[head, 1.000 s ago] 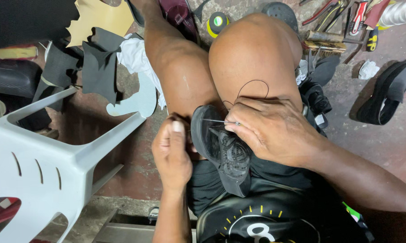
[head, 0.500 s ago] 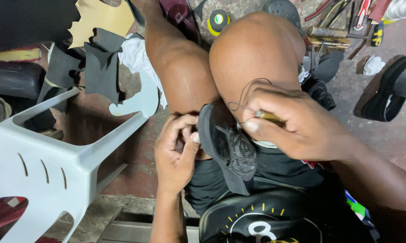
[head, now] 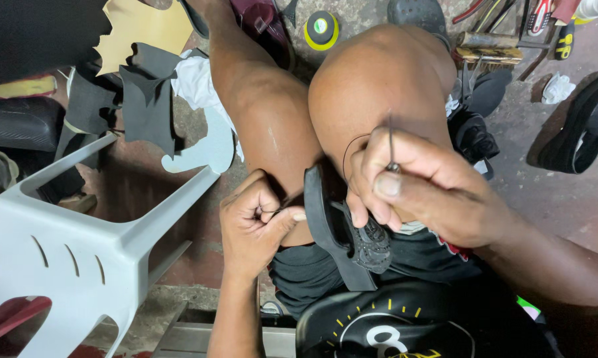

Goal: The person stitches the sole of a sandal using a needle and thread, repeatedly passing the needle through the material and pulling the thread tight, then cuts the thread with shears.

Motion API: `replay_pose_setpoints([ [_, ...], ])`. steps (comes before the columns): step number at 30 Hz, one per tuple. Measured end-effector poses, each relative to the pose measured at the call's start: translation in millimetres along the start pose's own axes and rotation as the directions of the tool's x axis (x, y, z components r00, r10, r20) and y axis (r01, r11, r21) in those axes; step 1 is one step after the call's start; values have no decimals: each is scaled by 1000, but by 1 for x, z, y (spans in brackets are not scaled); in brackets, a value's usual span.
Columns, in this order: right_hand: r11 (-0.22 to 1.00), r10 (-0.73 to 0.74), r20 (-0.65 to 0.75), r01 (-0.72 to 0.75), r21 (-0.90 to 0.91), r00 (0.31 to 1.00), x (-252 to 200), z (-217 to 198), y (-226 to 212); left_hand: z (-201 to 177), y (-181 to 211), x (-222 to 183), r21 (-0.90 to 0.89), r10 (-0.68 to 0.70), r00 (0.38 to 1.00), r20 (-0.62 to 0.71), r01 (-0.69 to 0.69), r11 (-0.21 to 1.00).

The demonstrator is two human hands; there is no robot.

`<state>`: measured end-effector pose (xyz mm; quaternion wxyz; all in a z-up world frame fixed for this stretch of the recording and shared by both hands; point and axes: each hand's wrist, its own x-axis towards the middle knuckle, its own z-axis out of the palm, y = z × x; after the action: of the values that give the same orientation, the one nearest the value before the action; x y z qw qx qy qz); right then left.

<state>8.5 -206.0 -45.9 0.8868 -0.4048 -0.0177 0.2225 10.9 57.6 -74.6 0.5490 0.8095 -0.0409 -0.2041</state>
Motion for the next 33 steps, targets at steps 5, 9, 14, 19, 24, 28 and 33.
replay_pose_setpoints([
  [5,959,152,23,-142,-247,988,0,-4,1,2,-2,4,-22,54,997,-57,-56,998],
  [9,902,122,-73,-141,-407,990,-1,1,10,1,-7,3,-90,42,998,-36,-45,995],
  [14,885,80,-130,-130,-448,988,0,2,15,2,-18,-3,-182,30,998,-47,-38,983],
  [19,908,97,-140,-146,-394,985,1,3,16,1,-26,-10,-305,-60,996,-72,35,952],
  [24,951,-78,-27,66,-301,997,-1,1,14,-16,-4,-6,-150,-344,888,-305,312,938],
  [28,966,-15,-69,-3,-259,998,-13,4,14,8,36,-23,23,1,915,-404,9,1000],
  [33,945,-43,-145,-7,-327,989,-42,9,11,32,62,-25,264,118,988,-96,-89,961],
])
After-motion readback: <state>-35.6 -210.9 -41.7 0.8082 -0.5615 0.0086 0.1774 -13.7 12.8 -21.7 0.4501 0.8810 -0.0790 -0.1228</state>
